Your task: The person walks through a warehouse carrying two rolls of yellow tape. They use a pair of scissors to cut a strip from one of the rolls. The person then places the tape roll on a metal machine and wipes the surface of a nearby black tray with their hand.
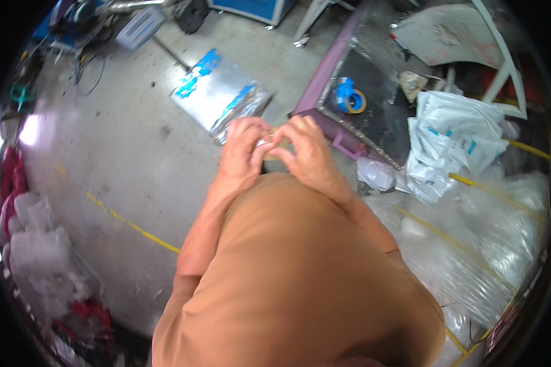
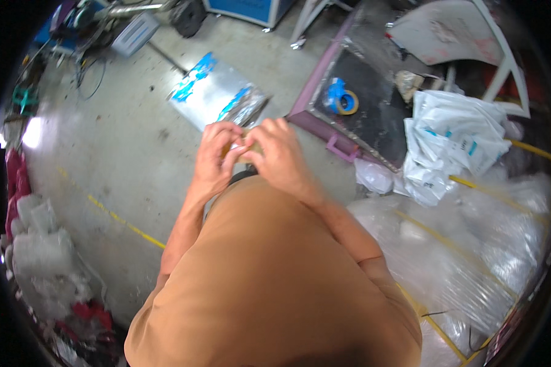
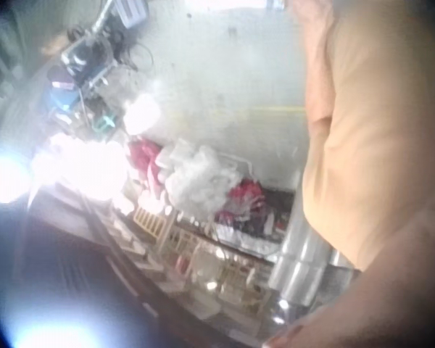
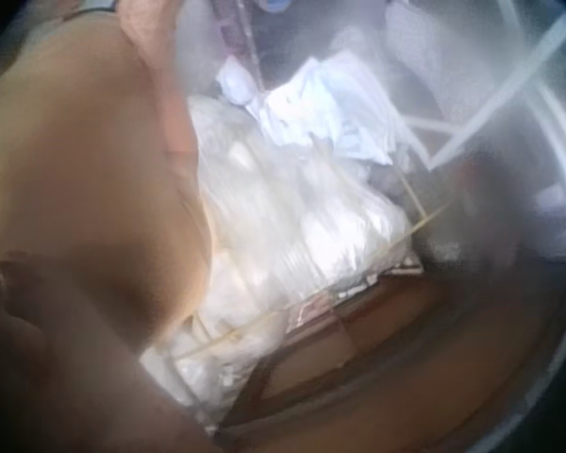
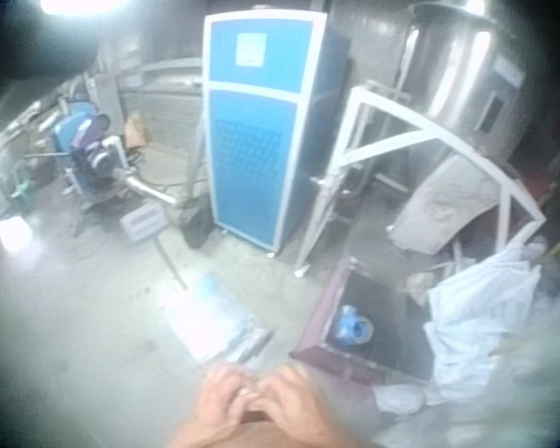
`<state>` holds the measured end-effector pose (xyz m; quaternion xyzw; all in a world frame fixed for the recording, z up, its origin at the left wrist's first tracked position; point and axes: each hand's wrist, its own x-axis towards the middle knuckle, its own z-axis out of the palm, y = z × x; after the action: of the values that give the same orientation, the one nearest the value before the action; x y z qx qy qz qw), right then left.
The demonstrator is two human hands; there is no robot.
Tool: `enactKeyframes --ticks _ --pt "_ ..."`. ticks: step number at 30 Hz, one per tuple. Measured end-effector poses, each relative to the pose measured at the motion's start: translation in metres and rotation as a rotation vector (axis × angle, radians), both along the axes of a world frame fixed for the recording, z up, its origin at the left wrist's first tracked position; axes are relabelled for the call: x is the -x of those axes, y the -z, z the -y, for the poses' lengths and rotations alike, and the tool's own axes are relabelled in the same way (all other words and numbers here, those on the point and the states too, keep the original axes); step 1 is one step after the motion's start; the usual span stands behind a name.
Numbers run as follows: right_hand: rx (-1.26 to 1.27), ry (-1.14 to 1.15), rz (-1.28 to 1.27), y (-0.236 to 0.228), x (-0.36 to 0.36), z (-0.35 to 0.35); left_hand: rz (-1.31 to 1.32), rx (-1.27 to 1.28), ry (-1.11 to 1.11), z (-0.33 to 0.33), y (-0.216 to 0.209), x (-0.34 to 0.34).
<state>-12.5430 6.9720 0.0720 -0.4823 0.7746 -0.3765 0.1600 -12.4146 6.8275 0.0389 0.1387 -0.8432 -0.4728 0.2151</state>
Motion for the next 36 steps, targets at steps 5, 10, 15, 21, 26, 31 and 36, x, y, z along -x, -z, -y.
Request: enactKeyframes --ticks 5,10,15,21,26,31,36 --pt "-0.065 0.012 -0.075 0.008 -0.016 0.016 -0.001 -0.015 -0.115 0.000 0.012 -0.014" --pt "-0.072 -0.040 -0.116 0.005 -0.018 0.032 0.001 -0.083 -0.112 0.015 0.019 -0.025" --pt "-0.185 -0.046 0.253 -0.017 -0.005 0.036 -0.033 -0.153 0.132 0.035 0.006 -0.038" --pt "-0.136 -0.243 0.000 -0.034 0.006 0.032 0.008 -0.212 0.115 0.023 0.008 -0.040" --pt "-0.114 -0.359 -0.052 -0.028 0.007 0.024 -0.017 -0.153 -0.054 0.001 0.010 -0.047" --pt "-0.118 -0.561 0.074 -0.014 -0.004 0.042 0.094 -0.085 -0.312 -0.023 -0.005 -0.090" --pt "-0.091 -0.763 0.262 0.023 -0.054 0.088 0.162 -0.142 -0.534 -0.033 0.013 -0.156"
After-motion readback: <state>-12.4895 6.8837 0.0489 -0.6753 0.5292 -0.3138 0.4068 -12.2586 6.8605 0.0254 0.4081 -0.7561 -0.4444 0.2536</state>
